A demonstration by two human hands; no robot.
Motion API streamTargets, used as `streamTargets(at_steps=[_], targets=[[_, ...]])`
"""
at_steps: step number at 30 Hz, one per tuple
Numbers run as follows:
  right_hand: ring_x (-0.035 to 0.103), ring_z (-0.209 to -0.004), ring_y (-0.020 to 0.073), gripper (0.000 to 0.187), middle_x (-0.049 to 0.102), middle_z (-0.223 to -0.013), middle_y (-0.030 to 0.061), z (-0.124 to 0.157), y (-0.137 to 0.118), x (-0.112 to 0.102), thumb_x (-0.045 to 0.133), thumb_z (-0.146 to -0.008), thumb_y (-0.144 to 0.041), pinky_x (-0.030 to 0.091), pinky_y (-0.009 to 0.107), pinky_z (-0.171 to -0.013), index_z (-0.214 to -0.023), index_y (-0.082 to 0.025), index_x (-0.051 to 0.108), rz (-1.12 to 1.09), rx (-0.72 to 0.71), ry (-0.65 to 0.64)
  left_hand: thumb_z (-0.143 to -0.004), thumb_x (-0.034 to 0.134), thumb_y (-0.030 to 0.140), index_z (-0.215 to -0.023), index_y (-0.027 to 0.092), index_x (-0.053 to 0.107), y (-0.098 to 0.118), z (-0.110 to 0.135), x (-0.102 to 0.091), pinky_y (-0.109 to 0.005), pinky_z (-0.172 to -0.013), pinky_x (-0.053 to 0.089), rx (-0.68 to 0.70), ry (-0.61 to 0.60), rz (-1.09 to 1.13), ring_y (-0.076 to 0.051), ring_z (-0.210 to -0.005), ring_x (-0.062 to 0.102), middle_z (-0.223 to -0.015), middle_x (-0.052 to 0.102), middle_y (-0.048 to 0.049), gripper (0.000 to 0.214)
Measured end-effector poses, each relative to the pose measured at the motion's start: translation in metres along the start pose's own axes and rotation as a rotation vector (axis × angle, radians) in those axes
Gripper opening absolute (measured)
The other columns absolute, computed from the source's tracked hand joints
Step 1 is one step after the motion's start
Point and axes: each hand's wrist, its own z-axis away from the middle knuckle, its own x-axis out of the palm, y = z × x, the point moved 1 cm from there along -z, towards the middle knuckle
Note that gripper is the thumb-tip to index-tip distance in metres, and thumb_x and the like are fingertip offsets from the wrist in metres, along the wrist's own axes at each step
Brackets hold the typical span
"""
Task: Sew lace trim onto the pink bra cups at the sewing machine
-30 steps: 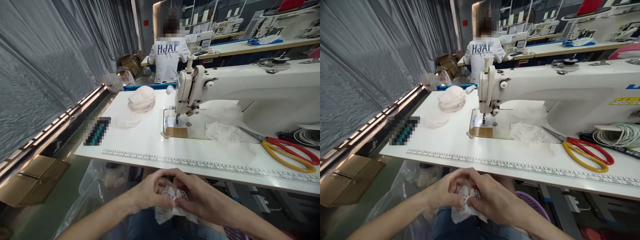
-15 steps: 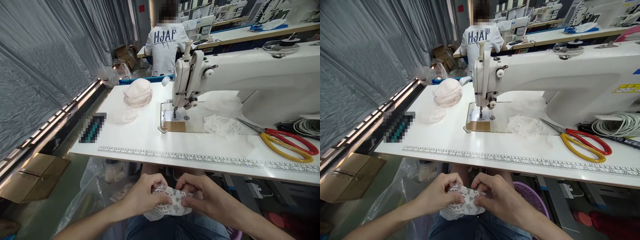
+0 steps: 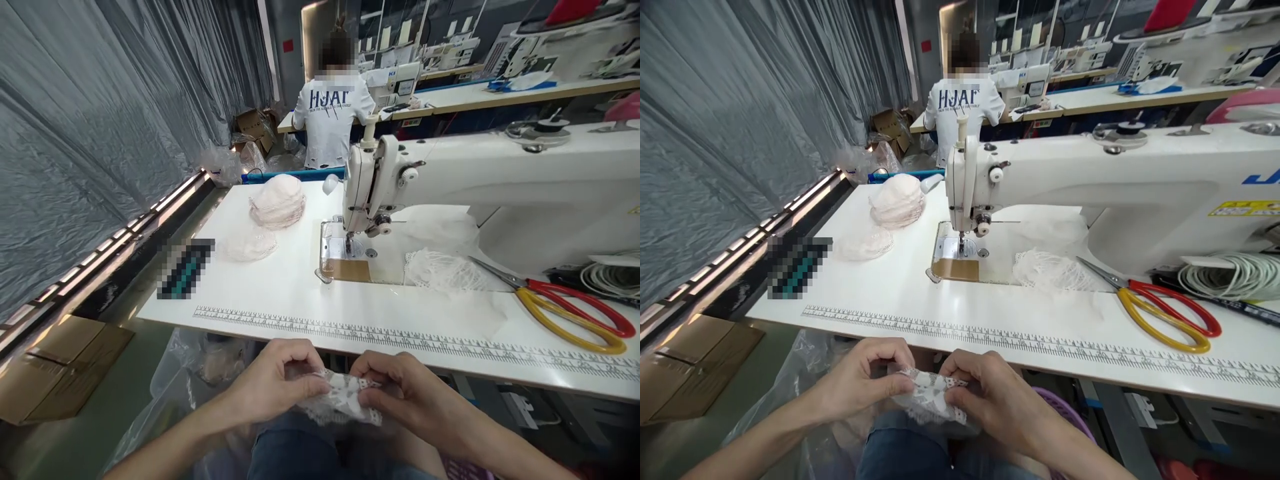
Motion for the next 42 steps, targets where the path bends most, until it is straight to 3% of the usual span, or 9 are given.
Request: streamTargets(at_steps=[3, 7, 12, 15, 20, 29, 34, 39, 42], targets=[[0.049, -0.059, 0.0121, 0.010, 0.054, -0.063, -0.0038, -0.019, -0.008, -0.007, 0.052, -0.085, -0.025, 0.036, 0.021, -0.054, -0.082, -0.018, 0.058, 0.002, -0.051, 0.009, -0.075, 0.067, 0.032, -0.075, 0.012, 0.063, 0.018, -0.018, -0.024, -0.020, -0.059, 0.039, 0.015, 0.007, -0.012, -0.011, -0.064, 0.053, -0.069, 0.061, -0.0016, 0.020], [0.051, -0.050, 0.0133, 0.021, 0.053, -0.055, -0.0067, -0.058, -0.012, -0.028, 0.042, -0.092, -0.031, 0.040, 0.023, -0.052, -0.108, -0.018, 0.046, 0.056, -0.092, 0.107, -0.077, 0.065, 0.031, -0.081, 0.012, 0.063, 0.042, -0.083, -0.067, -0.019, -0.058, 0.040, 0.165, -0.016, -0.243, -0.012, -0.067, 0.057, -0.073, 0.063, -0.0015, 0.020], [0.056, -0.047, 0.0193, 0.025, 0.061, -0.058, 0.0000, -0.083, 0.012, -0.070, 0.033, -0.094, -0.031, 0.039, 0.027, -0.046, -0.111, -0.019, 0.047, 0.663, -0.152, 0.455, -0.067, 0.074, 0.027, -0.073, 0.012, 0.064, 0.047, -0.177, -0.096, -0.022, -0.057, 0.041, 0.143, -0.178, -0.430, -0.015, -0.065, 0.060, -0.066, 0.065, -0.0014, 0.018], [0.061, -0.050, 0.0193, 0.034, 0.068, -0.071, 0.0045, -0.079, 0.027, -0.087, 0.028, -0.094, -0.023, 0.041, 0.025, -0.042, -0.122, -0.022, 0.047, 0.805, -0.280, 0.501, -0.065, 0.075, 0.024, -0.072, 0.014, 0.065, 0.043, -0.203, -0.094, -0.021, -0.055, 0.040, 0.133, -0.222, -0.474, -0.014, -0.061, 0.059, -0.063, 0.064, 0.0003, 0.016], [0.067, -0.081, 0.0188, 0.046, 0.064, -0.112, 0.0072, -0.083, 0.035, -0.092, 0.034, -0.087, -0.010, 0.054, 0.026, -0.059, -0.125, -0.029, 0.050, 0.905, -0.515, 0.476, -0.062, 0.077, 0.023, -0.071, 0.015, 0.065, 0.049, -0.217, -0.089, -0.020, -0.050, 0.035, 0.149, -0.260, -0.554, -0.011, -0.058, 0.055, -0.062, 0.062, 0.0020, 0.017], [0.063, -0.096, 0.0246, 0.042, 0.063, -0.111, 0.0120, -0.100, 0.051, -0.099, 0.040, -0.086, -0.010, 0.055, 0.033, -0.074, -0.125, -0.020, 0.051, 1.150, -0.539, 0.391, -0.069, 0.069, 0.017, -0.062, 0.016, 0.061, 0.059, -0.244, -0.091, -0.023, -0.050, 0.030, 0.256, -0.120, -0.727, -0.011, -0.053, 0.046, -0.056, 0.052, 0.0020, 0.010], [0.062, -0.096, 0.0250, 0.044, 0.063, -0.112, 0.0121, -0.103, 0.059, -0.100, 0.040, -0.086, -0.011, 0.054, 0.033, -0.073, -0.128, -0.020, 0.049, 1.165, -0.512, 0.374, -0.089, 0.036, 0.010, -0.074, 0.014, 0.057, 0.050, -0.221, -0.071, -0.030, -0.060, 0.032, 0.346, 0.251, -0.804, -0.015, -0.064, 0.045, -0.077, 0.055, -0.0078, 0.026], [0.063, -0.086, 0.0229, 0.044, 0.064, -0.108, 0.0129, -0.105, 0.060, -0.101, 0.037, -0.087, -0.010, 0.052, 0.033, -0.067, -0.128, -0.019, 0.050, 1.140, -0.568, 0.401, -0.090, 0.040, 0.012, -0.085, 0.015, 0.057, 0.025, -0.183, -0.038, -0.033, -0.070, 0.036, 0.656, 0.245, -1.047, -0.017, -0.075, 0.049, -0.086, 0.060, -0.0063, 0.018], [0.063, -0.077, 0.0196, 0.041, 0.065, -0.105, 0.0119, -0.100, 0.055, -0.106, 0.034, -0.089, -0.008, 0.050, 0.032, -0.065, -0.124, -0.017, 0.053, 1.077, -0.558, 0.413, -0.089, 0.045, 0.015, -0.090, 0.015, 0.057, 0.017, -0.175, -0.031, -0.032, -0.072, 0.039, 0.667, 0.274, -1.095, -0.016, -0.079, 0.052, -0.091, 0.060, -0.0047, 0.011]])
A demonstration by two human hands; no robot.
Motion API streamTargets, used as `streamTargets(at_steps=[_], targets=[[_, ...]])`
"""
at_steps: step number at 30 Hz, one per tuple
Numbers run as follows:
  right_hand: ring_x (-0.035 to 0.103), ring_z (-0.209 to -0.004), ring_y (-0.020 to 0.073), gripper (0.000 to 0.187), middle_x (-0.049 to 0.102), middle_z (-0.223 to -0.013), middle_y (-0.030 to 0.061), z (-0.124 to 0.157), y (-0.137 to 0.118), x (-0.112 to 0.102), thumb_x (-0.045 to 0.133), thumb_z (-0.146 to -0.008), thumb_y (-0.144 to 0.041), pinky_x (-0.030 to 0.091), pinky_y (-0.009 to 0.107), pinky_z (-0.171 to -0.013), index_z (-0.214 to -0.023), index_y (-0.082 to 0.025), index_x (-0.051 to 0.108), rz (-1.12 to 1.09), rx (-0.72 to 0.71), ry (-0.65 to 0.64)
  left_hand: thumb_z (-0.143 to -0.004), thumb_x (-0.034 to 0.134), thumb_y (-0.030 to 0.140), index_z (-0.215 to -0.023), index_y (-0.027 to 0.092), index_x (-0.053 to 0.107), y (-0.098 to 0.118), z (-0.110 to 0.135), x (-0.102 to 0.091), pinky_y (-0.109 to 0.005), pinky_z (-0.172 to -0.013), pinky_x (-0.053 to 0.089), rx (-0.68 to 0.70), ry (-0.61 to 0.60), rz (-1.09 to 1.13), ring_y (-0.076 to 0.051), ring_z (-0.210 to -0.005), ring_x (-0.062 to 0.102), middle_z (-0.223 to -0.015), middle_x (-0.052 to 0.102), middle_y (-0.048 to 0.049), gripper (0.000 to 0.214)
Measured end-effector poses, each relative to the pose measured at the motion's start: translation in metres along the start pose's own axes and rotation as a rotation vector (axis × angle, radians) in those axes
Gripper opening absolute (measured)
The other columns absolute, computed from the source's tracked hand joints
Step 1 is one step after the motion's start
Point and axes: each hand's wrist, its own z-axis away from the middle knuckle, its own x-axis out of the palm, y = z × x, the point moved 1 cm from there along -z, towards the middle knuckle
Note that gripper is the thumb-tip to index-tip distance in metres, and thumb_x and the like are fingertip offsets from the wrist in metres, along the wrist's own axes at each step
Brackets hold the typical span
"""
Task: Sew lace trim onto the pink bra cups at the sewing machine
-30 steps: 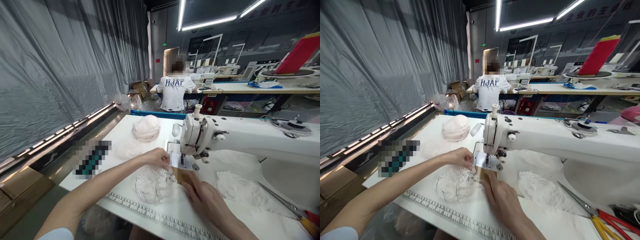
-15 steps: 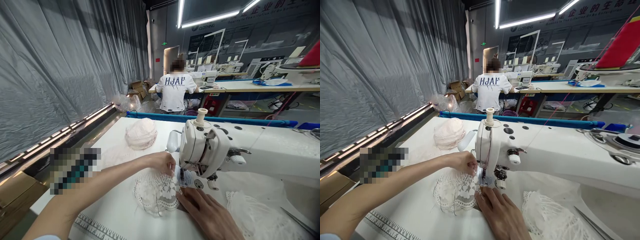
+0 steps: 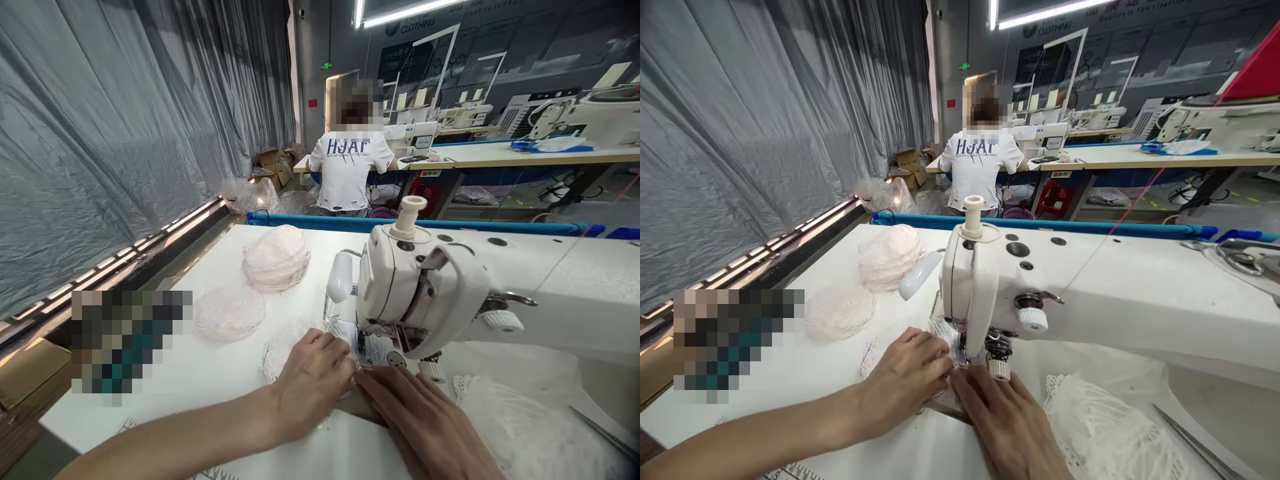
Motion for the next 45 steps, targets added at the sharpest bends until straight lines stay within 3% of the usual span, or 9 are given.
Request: streamTargets(at_steps=[5, 16, 21, 26, 34, 40, 45], targets=[[0.062, -0.076, 0.0189, 0.037, 0.066, -0.104, 0.0102, 0.004, 0.001, -0.011, 0.034, -0.092, -0.008, 0.048, 0.030, -0.064, -0.116, -0.020, 0.059, 0.008, -0.030, 0.006, -0.092, 0.047, 0.022, -0.091, 0.015, 0.055, -0.004, -0.002, 0.000, -0.034, -0.076, 0.041, -0.039, -0.048, -0.009, -0.017, -0.087, 0.054, -0.102, 0.059, -0.0054, 0.010], [0.063, -0.089, 0.0224, 0.040, 0.062, -0.118, 0.0150, 0.020, 0.004, 0.004, 0.032, -0.092, -0.010, 0.051, 0.038, -0.073, -0.123, -0.018, 0.056, 0.008, -0.045, -0.061, -0.089, 0.046, 0.010, -0.108, 0.015, 0.054, -0.001, 0.001, 0.003, -0.034, -0.075, 0.044, 0.045, 0.008, -0.179, -0.019, -0.089, 0.054, -0.095, 0.059, -0.0069, 0.021], [0.062, -0.096, 0.0242, 0.038, 0.053, -0.134, 0.0123, 0.021, 0.004, 0.005, 0.035, -0.094, -0.011, 0.052, 0.039, -0.075, -0.125, -0.016, 0.055, 0.054, -0.104, -0.101, -0.089, 0.047, 0.010, -0.107, 0.014, 0.054, 0.000, 0.000, 0.003, -0.034, -0.075, 0.043, 0.048, -0.003, -0.187, -0.018, -0.088, 0.055, -0.095, 0.059, -0.0060, 0.020], [0.060, -0.103, 0.0255, 0.036, 0.047, -0.140, 0.0085, 0.020, 0.003, 0.006, 0.035, -0.096, -0.017, 0.052, 0.040, -0.076, -0.126, -0.019, 0.055, 0.059, -0.076, -0.130, -0.092, 0.039, 0.009, -0.100, 0.013, 0.055, 0.000, -0.003, 0.002, -0.033, -0.074, 0.042, 0.028, -0.010, -0.190, -0.017, -0.088, 0.056, -0.096, 0.060, -0.0059, 0.018], [0.060, -0.102, 0.0244, 0.032, 0.044, -0.142, 0.0071, 0.015, -0.001, 0.001, 0.037, -0.096, -0.017, 0.050, 0.037, -0.073, -0.119, -0.019, 0.059, 0.047, -0.057, -0.087, -0.093, 0.042, 0.016, -0.108, 0.011, 0.051, -0.001, -0.003, 0.002, -0.037, -0.092, 0.037, 0.044, -0.034, -0.221, -0.019, -0.108, 0.052, -0.115, 0.056, -0.0081, 0.018], [0.058, -0.106, 0.0233, 0.030, 0.047, -0.140, 0.0043, 0.011, -0.005, -0.003, 0.039, -0.095, -0.017, 0.048, 0.036, -0.074, -0.117, -0.020, 0.060, 0.048, -0.032, -0.076, -0.093, 0.047, 0.024, -0.113, 0.010, 0.048, -0.007, -0.009, 0.002, -0.039, -0.100, 0.033, 0.079, -0.060, -0.226, -0.019, -0.112, 0.051, -0.116, 0.055, -0.0086, 0.024], [0.062, -0.099, 0.0219, 0.031, 0.054, -0.134, 0.0035, 0.007, -0.006, -0.007, 0.038, -0.097, -0.022, 0.049, 0.035, -0.072, -0.116, -0.020, 0.061, 0.090, -0.038, -0.034, -0.096, 0.040, 0.030, -0.122, 0.012, 0.042, -0.017, -0.014, 0.004, -0.045, -0.106, 0.024, 0.093, -0.057, -0.123, -0.018, -0.115, 0.049, -0.122, 0.055, -0.0093, 0.031]])
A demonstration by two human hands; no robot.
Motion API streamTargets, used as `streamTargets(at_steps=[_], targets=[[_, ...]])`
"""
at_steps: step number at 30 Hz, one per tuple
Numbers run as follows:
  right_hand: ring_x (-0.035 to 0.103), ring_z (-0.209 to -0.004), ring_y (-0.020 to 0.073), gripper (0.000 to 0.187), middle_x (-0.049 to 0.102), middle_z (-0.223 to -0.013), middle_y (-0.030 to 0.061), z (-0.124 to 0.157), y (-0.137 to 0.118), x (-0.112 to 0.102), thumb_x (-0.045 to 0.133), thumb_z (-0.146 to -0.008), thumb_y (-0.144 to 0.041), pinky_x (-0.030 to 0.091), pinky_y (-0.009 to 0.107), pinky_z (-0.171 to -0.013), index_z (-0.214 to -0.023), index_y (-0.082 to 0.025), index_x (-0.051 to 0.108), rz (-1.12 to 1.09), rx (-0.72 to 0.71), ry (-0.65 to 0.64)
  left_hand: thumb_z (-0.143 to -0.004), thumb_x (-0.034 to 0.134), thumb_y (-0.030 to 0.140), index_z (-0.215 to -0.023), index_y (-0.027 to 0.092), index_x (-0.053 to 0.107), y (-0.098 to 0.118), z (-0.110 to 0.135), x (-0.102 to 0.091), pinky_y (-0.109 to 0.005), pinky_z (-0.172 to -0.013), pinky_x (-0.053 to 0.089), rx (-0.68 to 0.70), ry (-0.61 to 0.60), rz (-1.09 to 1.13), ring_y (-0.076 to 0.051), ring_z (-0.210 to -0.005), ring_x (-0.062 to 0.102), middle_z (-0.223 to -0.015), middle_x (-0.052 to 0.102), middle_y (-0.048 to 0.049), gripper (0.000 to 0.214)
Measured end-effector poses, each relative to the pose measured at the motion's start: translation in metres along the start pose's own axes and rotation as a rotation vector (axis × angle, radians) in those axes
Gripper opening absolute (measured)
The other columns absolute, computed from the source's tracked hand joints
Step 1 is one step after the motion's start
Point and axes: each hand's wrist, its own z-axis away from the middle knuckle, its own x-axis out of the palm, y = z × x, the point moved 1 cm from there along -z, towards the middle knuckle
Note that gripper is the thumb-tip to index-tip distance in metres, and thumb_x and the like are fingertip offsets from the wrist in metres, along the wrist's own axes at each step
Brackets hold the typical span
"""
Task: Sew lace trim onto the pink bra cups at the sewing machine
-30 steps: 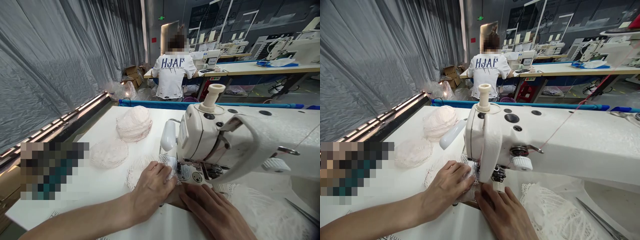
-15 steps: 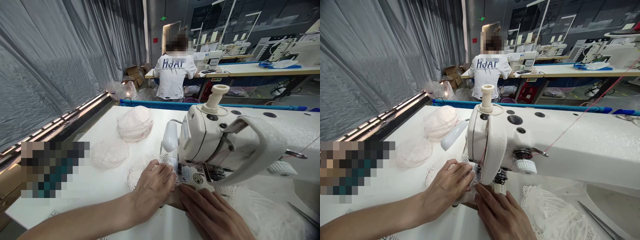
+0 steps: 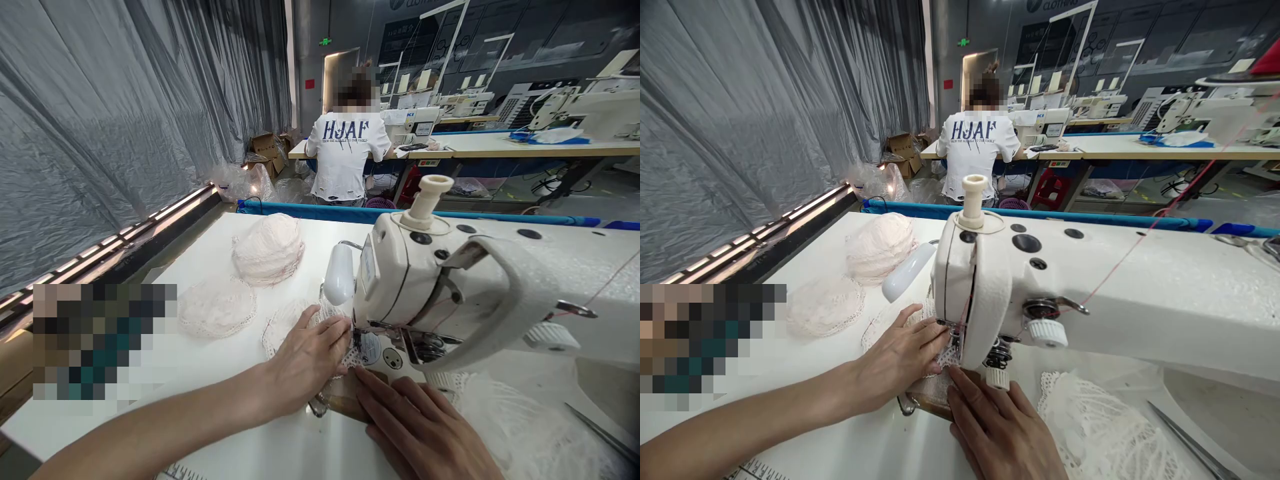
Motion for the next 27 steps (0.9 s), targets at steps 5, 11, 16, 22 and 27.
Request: streamTargets(at_steps=[5, 11, 16, 22, 27], targets=[[0.065, -0.089, 0.0211, 0.033, 0.058, -0.130, 0.0052, -0.001, 0.002, 0.001, 0.035, -0.098, -0.023, 0.050, 0.035, -0.068, -0.116, -0.020, 0.063, 0.019, -0.015, 0.017, -0.096, 0.039, 0.026, -0.119, 0.014, 0.044, -0.007, -0.003, 0.000, -0.046, -0.107, 0.024, 0.029, -0.035, 0.081, -0.017, -0.111, 0.052, -0.119, 0.057, -0.0084, 0.027], [0.066, -0.088, 0.0222, 0.035, 0.050, -0.136, 0.0083, 0.002, 0.004, 0.003, 0.036, -0.097, -0.023, 0.051, 0.036, -0.070, -0.125, -0.019, 0.057, 0.083, -0.049, -0.091, -0.094, 0.046, 0.030, -0.113, 0.014, 0.046, -0.017, -0.004, 0.010, -0.045, -0.109, 0.022, 0.060, -0.009, 0.178, -0.016, -0.102, 0.056, -0.116, 0.057, -0.0081, 0.025], [0.067, -0.077, 0.0202, 0.036, 0.050, -0.136, 0.0126, 0.003, 0.005, 0.005, 0.037, -0.097, -0.023, 0.051, 0.036, -0.066, -0.125, -0.016, 0.057, 0.134, -0.091, -0.100, -0.094, 0.046, 0.032, -0.105, 0.015, 0.050, -0.022, -0.006, 0.012, -0.042, -0.110, 0.022, 0.079, -0.012, 0.224, -0.015, -0.098, 0.058, -0.115, 0.058, -0.0067, 0.020], [0.066, -0.079, 0.0202, 0.035, 0.057, -0.130, 0.0098, 0.000, 0.003, 0.004, 0.034, -0.097, -0.021, 0.049, 0.034, -0.065, -0.119, -0.018, 0.062, 0.110, -0.054, -0.024, -0.096, 0.041, 0.030, -0.109, 0.014, 0.049, -0.017, -0.006, 0.004, -0.041, -0.108, 0.023, 0.081, 0.031, 0.158, -0.015, -0.098, 0.058, -0.113, 0.058, -0.0066, 0.023], [0.065, -0.083, 0.0209, 0.031, 0.062, -0.124, 0.0088, 0.000, 0.001, 0.004, 0.038, -0.097, -0.021, 0.048, 0.036, -0.068, -0.113, -0.019, 0.064, 0.018, 0.007, 0.021, -0.091, 0.042, 0.009, -0.112, 0.012, 0.050, 0.000, 0.002, -0.009, -0.035, -0.091, 0.035, 0.130, 0.078, 0.124, -0.015, -0.094, 0.055, -0.106, 0.060, -0.0078, 0.022]])
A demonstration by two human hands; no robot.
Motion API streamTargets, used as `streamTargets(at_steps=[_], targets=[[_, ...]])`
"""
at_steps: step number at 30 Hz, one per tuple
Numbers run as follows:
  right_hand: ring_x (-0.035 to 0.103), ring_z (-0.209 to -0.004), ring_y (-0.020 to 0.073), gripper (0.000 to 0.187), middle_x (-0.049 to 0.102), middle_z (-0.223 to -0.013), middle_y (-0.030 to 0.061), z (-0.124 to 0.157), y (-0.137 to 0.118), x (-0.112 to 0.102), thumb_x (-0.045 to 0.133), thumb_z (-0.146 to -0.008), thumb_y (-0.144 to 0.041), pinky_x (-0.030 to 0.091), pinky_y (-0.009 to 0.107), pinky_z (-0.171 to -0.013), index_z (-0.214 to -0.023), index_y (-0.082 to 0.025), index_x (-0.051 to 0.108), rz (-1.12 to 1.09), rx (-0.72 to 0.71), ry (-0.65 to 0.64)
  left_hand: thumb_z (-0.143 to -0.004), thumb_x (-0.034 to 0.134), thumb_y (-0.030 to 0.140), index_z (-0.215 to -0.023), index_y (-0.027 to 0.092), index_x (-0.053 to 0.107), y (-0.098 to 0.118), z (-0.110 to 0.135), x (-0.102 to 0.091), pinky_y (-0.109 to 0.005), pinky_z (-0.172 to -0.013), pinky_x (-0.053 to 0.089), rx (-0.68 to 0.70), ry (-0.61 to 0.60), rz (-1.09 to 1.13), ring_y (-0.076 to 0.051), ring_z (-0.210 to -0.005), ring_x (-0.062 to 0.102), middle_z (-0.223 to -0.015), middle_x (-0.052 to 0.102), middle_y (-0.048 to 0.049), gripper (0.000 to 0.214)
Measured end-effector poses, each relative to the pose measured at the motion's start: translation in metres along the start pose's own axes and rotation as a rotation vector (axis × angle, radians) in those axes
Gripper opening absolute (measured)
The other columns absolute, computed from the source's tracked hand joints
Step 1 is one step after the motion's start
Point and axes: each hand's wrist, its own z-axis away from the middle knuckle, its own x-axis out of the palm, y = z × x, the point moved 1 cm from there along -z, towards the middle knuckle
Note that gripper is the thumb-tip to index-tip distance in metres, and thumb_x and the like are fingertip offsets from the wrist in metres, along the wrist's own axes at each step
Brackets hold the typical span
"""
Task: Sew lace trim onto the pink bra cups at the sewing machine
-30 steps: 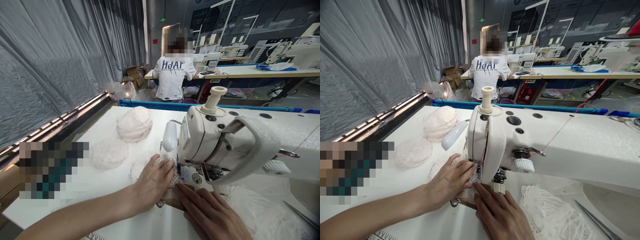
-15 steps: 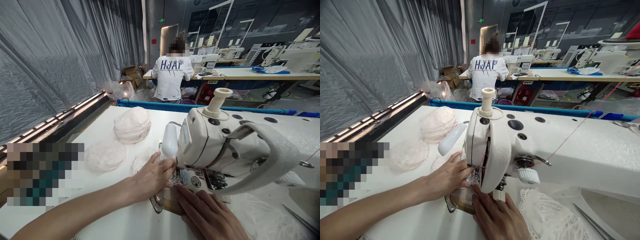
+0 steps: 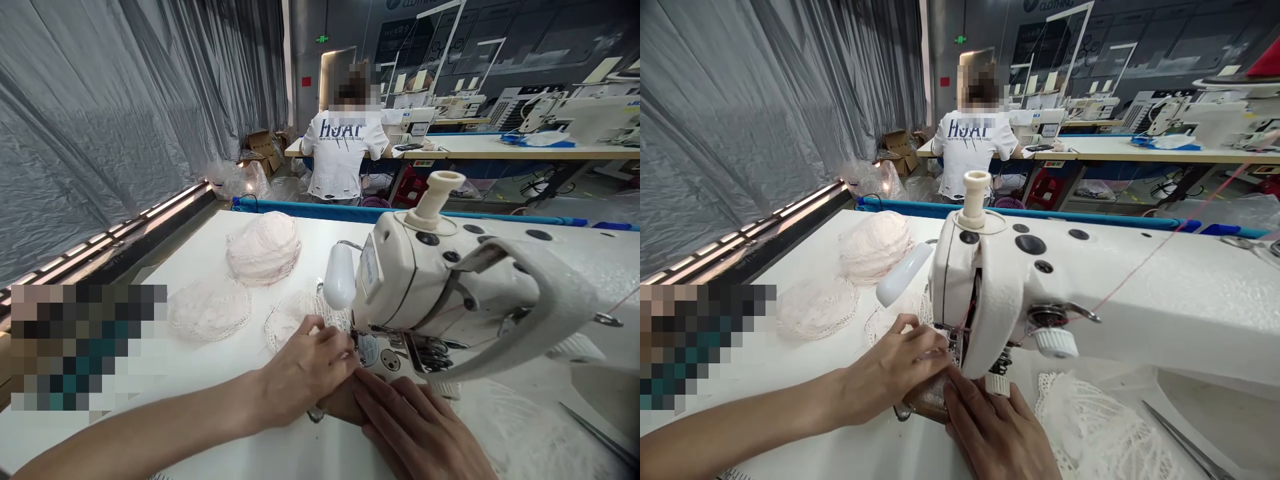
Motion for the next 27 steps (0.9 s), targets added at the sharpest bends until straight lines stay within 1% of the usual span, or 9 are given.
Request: streamTargets(at_steps=[3, 6, 11, 14, 17, 23, 27], targets=[[0.064, -0.085, 0.0210, 0.031, 0.065, -0.121, 0.0087, -0.0007, -0.0008, -0.0007, 0.038, -0.097, -0.020, 0.047, 0.036, -0.069, -0.111, -0.019, 0.065, -0.020, 0.006, 0.027, -0.092, 0.042, 0.011, -0.105, 0.014, 0.054, 0.0061, 0.0012, -0.0012, -0.032, -0.084, 0.036, 0.010, -0.016, 0.023, -0.013, -0.089, 0.055, -0.101, 0.062, -0.0039, 0.018], [0.064, -0.086, 0.0208, 0.033, 0.066, -0.118, 0.0092, -0.0022, -0.0020, -0.0035, 0.035, -0.098, -0.021, 0.047, 0.035, -0.069, -0.111, -0.018, 0.065, -0.018, 0.002, 0.047, -0.093, 0.041, 0.012, -0.102, 0.015, 0.055, 0.0065, 0.0016, 0.0002, -0.032, -0.082, 0.037, -0.009, -0.015, 0.020, -0.013, -0.088, 0.054, -0.101, 0.062, -0.0036, 0.017], [0.066, -0.086, 0.0195, 0.035, 0.067, -0.116, 0.0050, -0.0030, -0.0027, -0.0066, 0.033, -0.099, -0.020, 0.046, 0.034, -0.070, -0.106, -0.019, 0.067, -0.017, -0.010, 0.091, -0.093, 0.041, 0.010, -0.103, 0.013, 0.056, 0.0062, 0.0020, 0.0004, -0.032, -0.081, 0.036, 0.010, 0.006, -0.010, -0.013, -0.088, 0.055, -0.101, 0.064, -0.0032, 0.018], [0.066, -0.089, 0.0192, 0.031, 0.067, -0.118, 0.0042, -0.0011, -0.0022, -0.0051, 0.037, -0.098, -0.022, 0.046, 0.034, -0.072, -0.111, -0.019, 0.065, -0.017, -0.017, 0.065, -0.093, 0.040, 0.009, -0.103, 0.013, 0.057, 0.0074, 0.0024, -0.0004, -0.033, -0.080, 0.035, 0.022, 0.023, -0.038, -0.013, -0.086, 0.056, -0.097, 0.064, -0.0033, 0.020], [0.065, -0.091, 0.0197, 0.030, 0.065, -0.120, 0.0055, -0.0001, -0.0020, -0.0036, 0.038, -0.097, -0.022, 0.046, 0.034, -0.072, -0.114, -0.020, 0.063, -0.017, -0.010, 0.038, -0.093, 0.040, 0.007, -0.101, 0.013, 0.057, 0.0082, 0.0026, -0.0007, -0.032, -0.079, 0.036, 0.019, 0.028, -0.059, -0.012, -0.083, 0.056, -0.094, 0.064, -0.0033, 0.020], [0.066, -0.086, 0.0200, 0.033, 0.070, -0.111, 0.0059, -0.0039, -0.0021, -0.0049, 0.036, -0.098, -0.020, 0.046, 0.034, -0.070, -0.101, -0.018, 0.068, 0.007, -0.029, 0.141, -0.093, 0.039, 0.009, -0.103, 0.013, 0.057, 0.0082, 0.0019, -0.0020, -0.033, -0.079, 0.036, 0.033, 0.028, -0.073, -0.013, -0.083, 0.056, -0.093, 0.064, -0.0039, 0.021], [0.066, -0.086, 0.0202, 0.033, 0.069, -0.114, 0.0041, -0.0035, -0.0008, -0.0035, 0.035, -0.098, -0.021, 0.043, 0.034, -0.070, -0.104, -0.018, 0.067, 0.011, -0.028, 0.123, -0.094, 0.036, 0.009, -0.103, 0.012, 0.057, 0.0075, 0.0018, -0.0006, -0.033, -0.080, 0.035, 0.021, 0.047, -0.043, -0.012, -0.083, 0.057, -0.094, 0.065, -0.0035, 0.022]])
